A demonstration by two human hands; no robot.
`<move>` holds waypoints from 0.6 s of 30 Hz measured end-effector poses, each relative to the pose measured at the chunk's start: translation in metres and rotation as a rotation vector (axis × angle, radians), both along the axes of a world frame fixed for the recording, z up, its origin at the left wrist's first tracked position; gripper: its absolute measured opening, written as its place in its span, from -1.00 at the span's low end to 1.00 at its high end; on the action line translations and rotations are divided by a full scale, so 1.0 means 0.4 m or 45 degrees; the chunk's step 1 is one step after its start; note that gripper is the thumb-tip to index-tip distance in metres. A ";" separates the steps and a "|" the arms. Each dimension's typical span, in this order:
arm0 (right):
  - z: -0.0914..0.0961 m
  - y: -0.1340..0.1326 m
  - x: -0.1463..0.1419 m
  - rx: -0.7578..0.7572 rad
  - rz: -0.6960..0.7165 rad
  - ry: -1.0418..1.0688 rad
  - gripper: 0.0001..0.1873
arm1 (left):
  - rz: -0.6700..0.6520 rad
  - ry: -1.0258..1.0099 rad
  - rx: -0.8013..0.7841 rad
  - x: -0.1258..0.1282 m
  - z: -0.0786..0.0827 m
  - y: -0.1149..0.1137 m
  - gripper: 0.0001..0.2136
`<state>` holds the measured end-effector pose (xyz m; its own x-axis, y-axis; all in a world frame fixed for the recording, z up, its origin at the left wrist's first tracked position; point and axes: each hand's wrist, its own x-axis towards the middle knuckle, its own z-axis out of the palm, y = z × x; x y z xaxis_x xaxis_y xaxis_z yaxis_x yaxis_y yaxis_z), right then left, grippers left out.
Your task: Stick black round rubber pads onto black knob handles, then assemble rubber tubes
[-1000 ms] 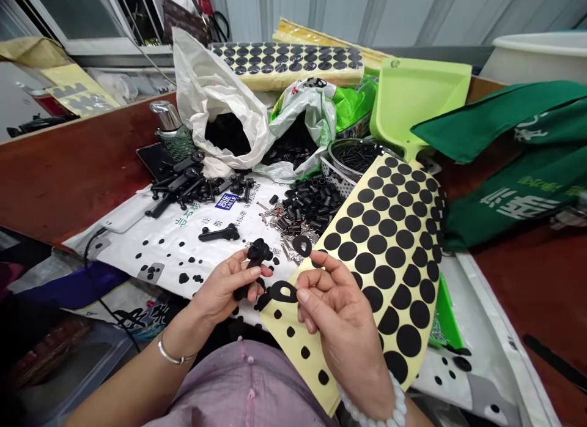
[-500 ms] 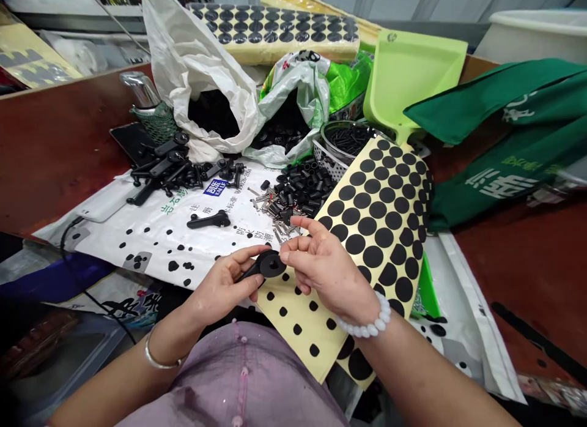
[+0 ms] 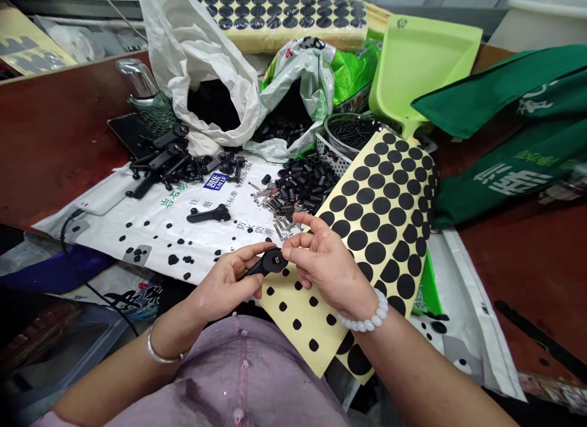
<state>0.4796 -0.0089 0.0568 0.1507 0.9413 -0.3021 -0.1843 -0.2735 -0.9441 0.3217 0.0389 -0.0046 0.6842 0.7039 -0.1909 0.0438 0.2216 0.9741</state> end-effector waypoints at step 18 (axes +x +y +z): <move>-0.014 -0.006 0.019 0.046 0.009 0.056 -0.42 | 0.001 0.019 -0.042 0.010 0.001 -0.002 -0.47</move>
<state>0.4874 -0.0112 0.0514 0.1313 0.9526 -0.2743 -0.2238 -0.2410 -0.9444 0.3255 0.0382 -0.0043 0.6803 0.6978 -0.2242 0.0580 0.2537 0.9656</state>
